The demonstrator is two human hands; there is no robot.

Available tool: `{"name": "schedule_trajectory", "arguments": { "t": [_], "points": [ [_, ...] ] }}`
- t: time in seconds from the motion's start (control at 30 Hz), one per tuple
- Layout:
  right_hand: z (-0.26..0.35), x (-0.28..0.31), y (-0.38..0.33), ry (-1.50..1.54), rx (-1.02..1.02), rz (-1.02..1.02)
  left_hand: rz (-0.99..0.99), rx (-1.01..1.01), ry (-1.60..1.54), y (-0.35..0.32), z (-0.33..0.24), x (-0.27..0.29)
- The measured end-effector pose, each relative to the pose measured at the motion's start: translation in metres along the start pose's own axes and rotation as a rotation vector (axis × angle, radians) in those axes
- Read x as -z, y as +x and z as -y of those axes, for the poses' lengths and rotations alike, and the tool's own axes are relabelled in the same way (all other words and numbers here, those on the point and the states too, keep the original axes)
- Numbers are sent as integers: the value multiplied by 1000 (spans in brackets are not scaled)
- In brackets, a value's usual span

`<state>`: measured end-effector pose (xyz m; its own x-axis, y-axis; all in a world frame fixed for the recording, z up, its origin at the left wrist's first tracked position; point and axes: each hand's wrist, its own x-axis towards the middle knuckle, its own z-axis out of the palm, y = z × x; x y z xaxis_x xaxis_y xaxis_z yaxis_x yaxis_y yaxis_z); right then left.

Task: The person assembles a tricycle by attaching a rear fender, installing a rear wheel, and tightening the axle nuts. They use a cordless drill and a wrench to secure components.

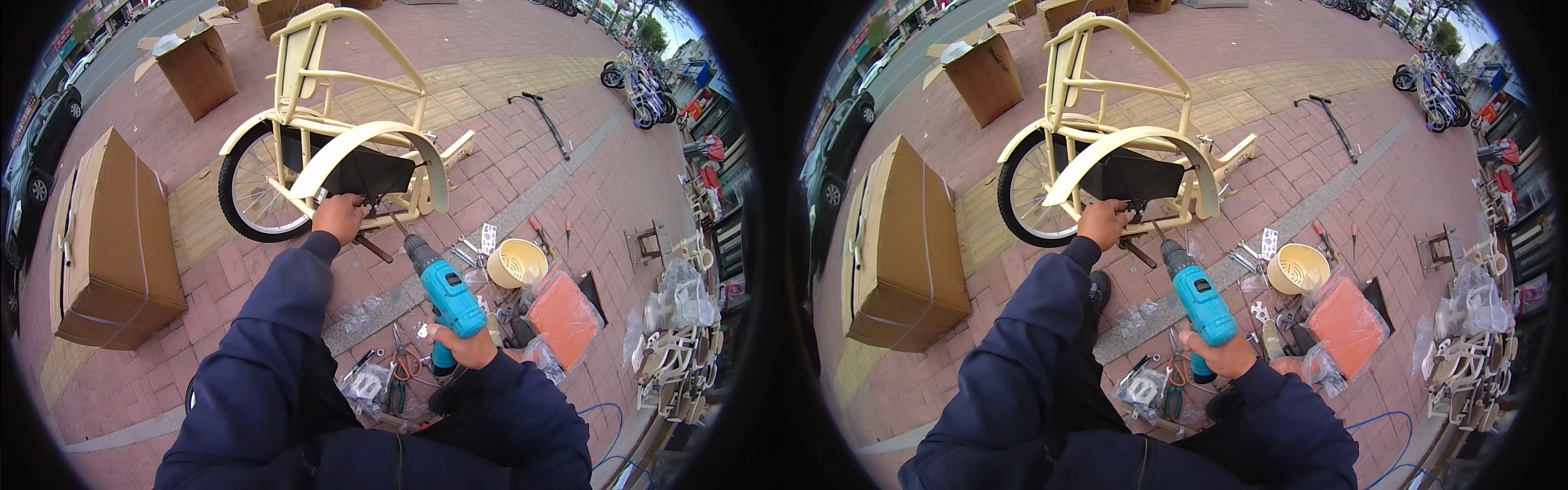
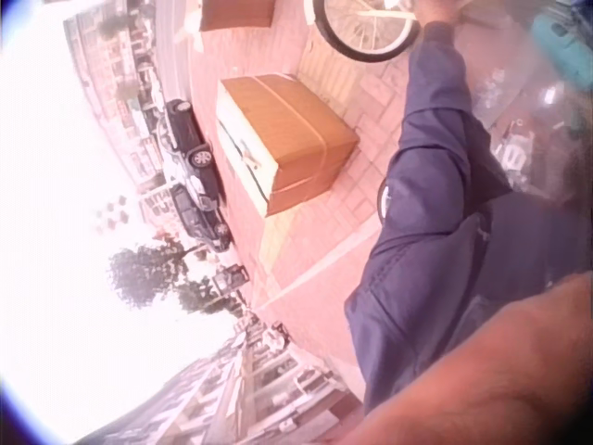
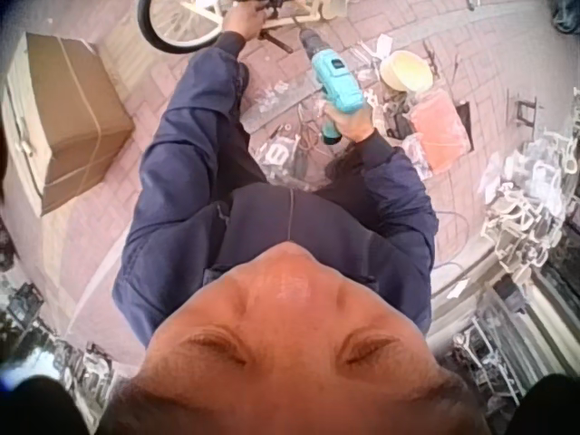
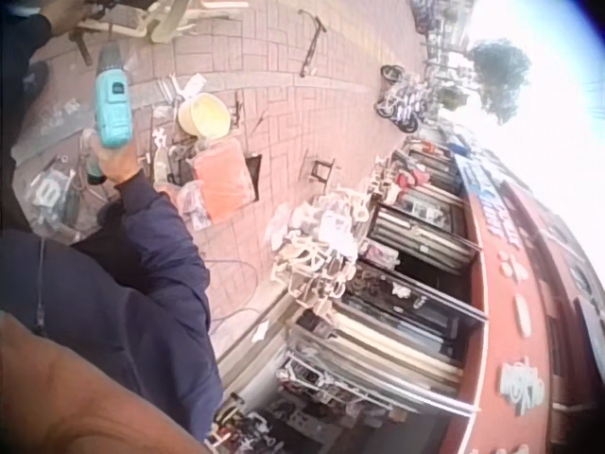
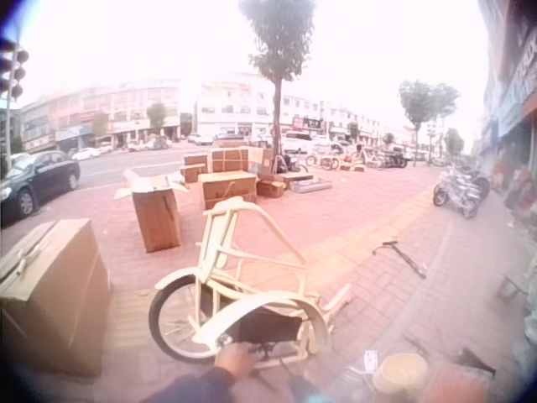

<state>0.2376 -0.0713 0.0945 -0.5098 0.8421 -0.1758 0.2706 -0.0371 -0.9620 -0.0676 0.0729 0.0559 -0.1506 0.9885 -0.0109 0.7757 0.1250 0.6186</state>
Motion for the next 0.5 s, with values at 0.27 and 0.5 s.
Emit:
{"name": "schedule_trajectory", "arguments": {
  "t": [0.27, 0.5],
  "points": [
    [-15, 1, 46, 119, 12, 18, -3, 6, -11, 0, 2, 0],
    [-16, -7, 49, 212, -51, 11, -20, 3, -35, -1, 3, -1]
  ]
}}
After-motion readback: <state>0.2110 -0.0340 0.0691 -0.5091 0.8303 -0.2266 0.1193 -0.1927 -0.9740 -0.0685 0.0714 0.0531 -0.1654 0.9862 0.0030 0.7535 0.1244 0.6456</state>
